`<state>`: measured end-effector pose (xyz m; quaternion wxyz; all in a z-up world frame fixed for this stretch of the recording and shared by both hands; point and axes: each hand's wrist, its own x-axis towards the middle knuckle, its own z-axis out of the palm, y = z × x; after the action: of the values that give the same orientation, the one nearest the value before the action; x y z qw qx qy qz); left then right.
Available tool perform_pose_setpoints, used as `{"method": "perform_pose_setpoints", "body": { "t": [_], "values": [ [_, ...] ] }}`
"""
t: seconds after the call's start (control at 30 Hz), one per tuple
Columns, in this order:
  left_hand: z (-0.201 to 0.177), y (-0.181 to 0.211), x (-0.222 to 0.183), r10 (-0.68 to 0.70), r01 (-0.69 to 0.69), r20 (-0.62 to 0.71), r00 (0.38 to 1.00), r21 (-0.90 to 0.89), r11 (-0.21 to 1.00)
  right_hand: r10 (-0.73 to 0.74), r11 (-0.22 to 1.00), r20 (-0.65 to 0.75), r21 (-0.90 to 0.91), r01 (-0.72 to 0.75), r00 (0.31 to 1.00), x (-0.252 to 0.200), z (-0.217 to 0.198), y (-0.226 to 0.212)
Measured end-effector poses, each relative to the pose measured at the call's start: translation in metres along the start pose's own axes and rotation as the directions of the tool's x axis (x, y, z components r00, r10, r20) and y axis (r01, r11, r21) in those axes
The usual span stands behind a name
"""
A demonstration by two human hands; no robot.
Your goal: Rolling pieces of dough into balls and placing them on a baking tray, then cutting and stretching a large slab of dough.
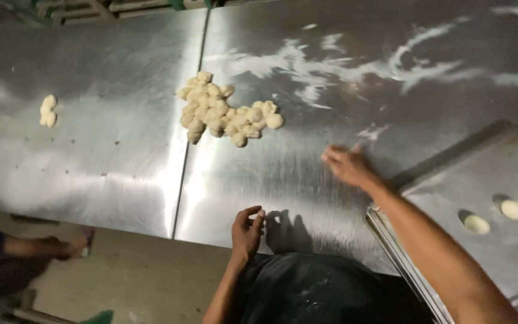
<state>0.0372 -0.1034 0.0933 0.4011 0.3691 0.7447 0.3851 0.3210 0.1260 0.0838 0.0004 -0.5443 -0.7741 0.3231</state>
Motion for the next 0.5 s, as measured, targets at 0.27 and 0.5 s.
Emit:
{"method": "perform_pose_setpoints", "body": {
  "t": [0.27,0.5],
  "values": [
    [-0.060,0.031,0.071,-0.288,0.431,0.391,0.874,-0.898,0.091,-0.711,0.657,0.012,0.369,0.658,0.703,-0.049,0.096,-0.204],
    [-0.128,0.055,0.101,-0.014,0.554,0.558,0.830,-0.821,0.137,-0.383,0.921,-0.511,-0.148,0.360,0.769,0.091,0.098,-0.171]
  ]
}}
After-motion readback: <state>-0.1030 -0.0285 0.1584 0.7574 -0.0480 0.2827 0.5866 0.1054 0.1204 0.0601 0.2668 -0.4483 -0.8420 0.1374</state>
